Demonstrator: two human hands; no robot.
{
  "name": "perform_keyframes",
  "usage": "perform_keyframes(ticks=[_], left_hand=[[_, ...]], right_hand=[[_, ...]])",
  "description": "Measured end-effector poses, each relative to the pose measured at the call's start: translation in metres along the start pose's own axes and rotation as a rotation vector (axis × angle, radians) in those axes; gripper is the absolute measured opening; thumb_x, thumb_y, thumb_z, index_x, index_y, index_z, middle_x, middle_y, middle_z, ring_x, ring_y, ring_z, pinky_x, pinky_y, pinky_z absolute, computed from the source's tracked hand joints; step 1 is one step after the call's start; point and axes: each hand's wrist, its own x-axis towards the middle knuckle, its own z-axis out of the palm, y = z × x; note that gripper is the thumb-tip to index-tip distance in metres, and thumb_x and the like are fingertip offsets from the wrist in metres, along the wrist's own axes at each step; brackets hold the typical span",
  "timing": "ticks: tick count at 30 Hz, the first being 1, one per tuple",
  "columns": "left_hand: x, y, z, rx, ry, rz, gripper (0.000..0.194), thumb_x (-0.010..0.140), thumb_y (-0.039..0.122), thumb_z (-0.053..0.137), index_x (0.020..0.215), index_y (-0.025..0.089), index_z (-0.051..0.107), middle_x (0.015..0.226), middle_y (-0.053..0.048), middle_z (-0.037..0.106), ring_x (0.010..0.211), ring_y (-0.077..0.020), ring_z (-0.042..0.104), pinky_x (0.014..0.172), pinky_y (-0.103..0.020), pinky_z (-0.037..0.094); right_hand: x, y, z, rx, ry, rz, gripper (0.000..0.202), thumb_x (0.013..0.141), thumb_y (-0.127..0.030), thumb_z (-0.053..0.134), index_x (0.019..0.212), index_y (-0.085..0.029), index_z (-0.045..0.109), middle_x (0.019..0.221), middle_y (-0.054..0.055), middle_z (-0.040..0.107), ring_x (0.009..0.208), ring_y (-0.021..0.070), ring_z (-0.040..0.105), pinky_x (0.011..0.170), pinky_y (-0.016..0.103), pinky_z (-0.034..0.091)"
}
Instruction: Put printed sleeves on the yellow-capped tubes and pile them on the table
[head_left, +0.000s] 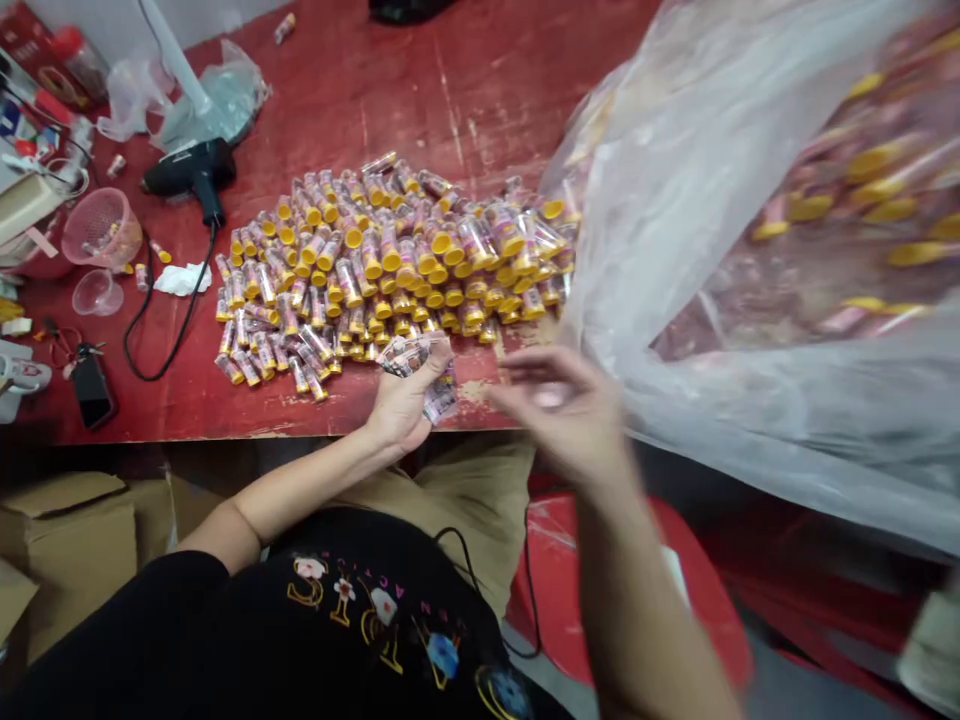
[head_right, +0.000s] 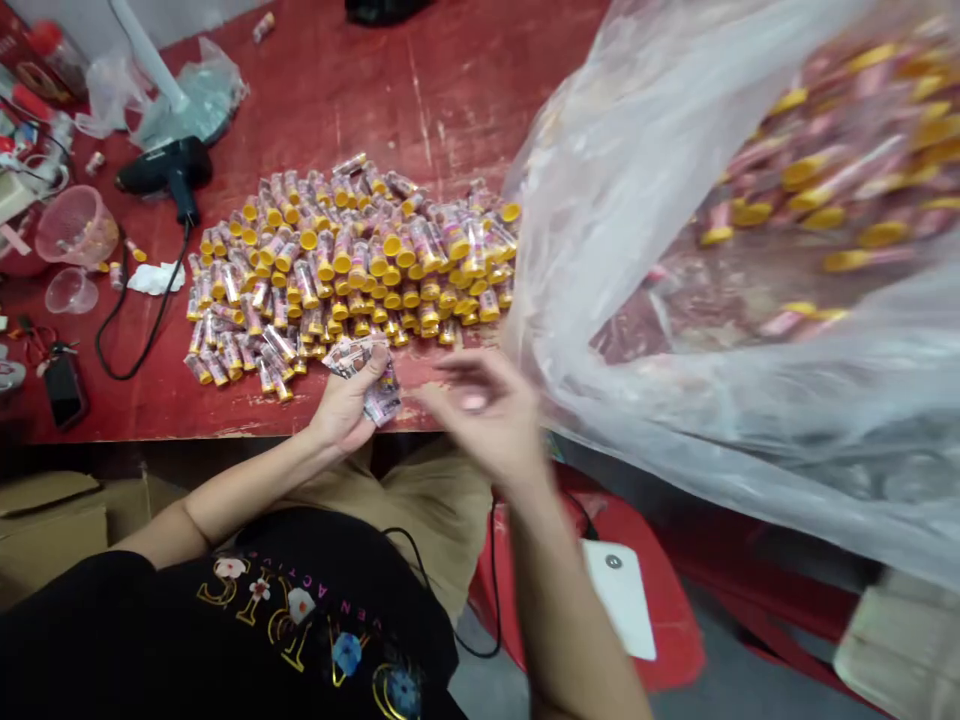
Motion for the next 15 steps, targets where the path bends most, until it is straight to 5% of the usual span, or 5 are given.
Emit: perform_keyframes(ticks=[3, 5, 9, 11, 15], left_hand=[[-0.007, -0.003, 0.001, 0.002, -0.025, 0.001, 0.039, 0.06, 0.021, 0.103, 0.082, 0.015, 0.07, 0.076, 0.005, 0.069, 0.073, -0.0091, 0.065, 0.079, -0.023, 0.051], [-0.011, -0.002, -0.001, 0.024, -0.008, 0.017, 0.036, 0.065, 0.024, 0.101, 0.084, 0.015, 0.071, 0.075, 0.004, 0.069, 0.075, -0.0102, 0.068, 0.083, -0.024, 0.052], [-0.014, 0.001, -0.007, 0.037, 0.073, 0.098, 0.039, 0.065, 0.028, 0.101, 0.081, 0.015, 0.067, 0.07, 0.006, 0.066, 0.069, -0.0084, 0.066, 0.078, -0.023, 0.052], [-0.014, 0.001, -0.01, 0.041, 0.09, 0.066, 0.048, 0.06, 0.031, 0.104, 0.079, 0.016, 0.063, 0.067, 0.008, 0.064, 0.06, -0.0073, 0.061, 0.07, -0.023, 0.051], [-0.013, 0.005, -0.014, 0.066, 0.095, -0.057, 0.054, 0.059, 0.04, 0.104, 0.081, 0.017, 0.062, 0.066, 0.006, 0.064, 0.052, -0.0074, 0.058, 0.056, -0.022, 0.048]], right_hand=[[-0.029, -0.001, 0.057, 0.158, 0.09, 0.018, 0.034, 0.078, -0.05, 0.087, 0.084, -0.021, 0.071, 0.081, 0.002, 0.069, 0.07, 0.014, 0.063, 0.063, 0.029, 0.053], [-0.032, 0.003, 0.073, 0.287, 0.174, 0.068, 0.032, 0.081, -0.048, 0.086, 0.087, -0.021, 0.07, 0.078, 0.0, 0.066, 0.063, 0.011, 0.057, 0.058, 0.026, 0.049], [-0.026, 0.01, 0.071, 0.408, 0.184, 0.128, 0.038, 0.081, -0.054, 0.086, 0.089, -0.022, 0.067, 0.065, -0.005, 0.055, 0.049, 0.0074, 0.041, 0.046, 0.023, 0.038], [-0.028, 0.01, 0.063, 0.39, 0.149, 0.123, 0.04, 0.085, -0.058, 0.082, 0.099, -0.023, 0.067, 0.07, -0.004, 0.057, 0.052, 0.0085, 0.047, 0.047, 0.023, 0.041], [-0.045, 0.007, 0.043, 0.169, 0.136, -0.024, 0.041, 0.096, -0.052, 0.072, 0.128, -0.028, 0.064, 0.112, 0.005, 0.066, 0.087, 0.015, 0.068, 0.079, 0.033, 0.063]])
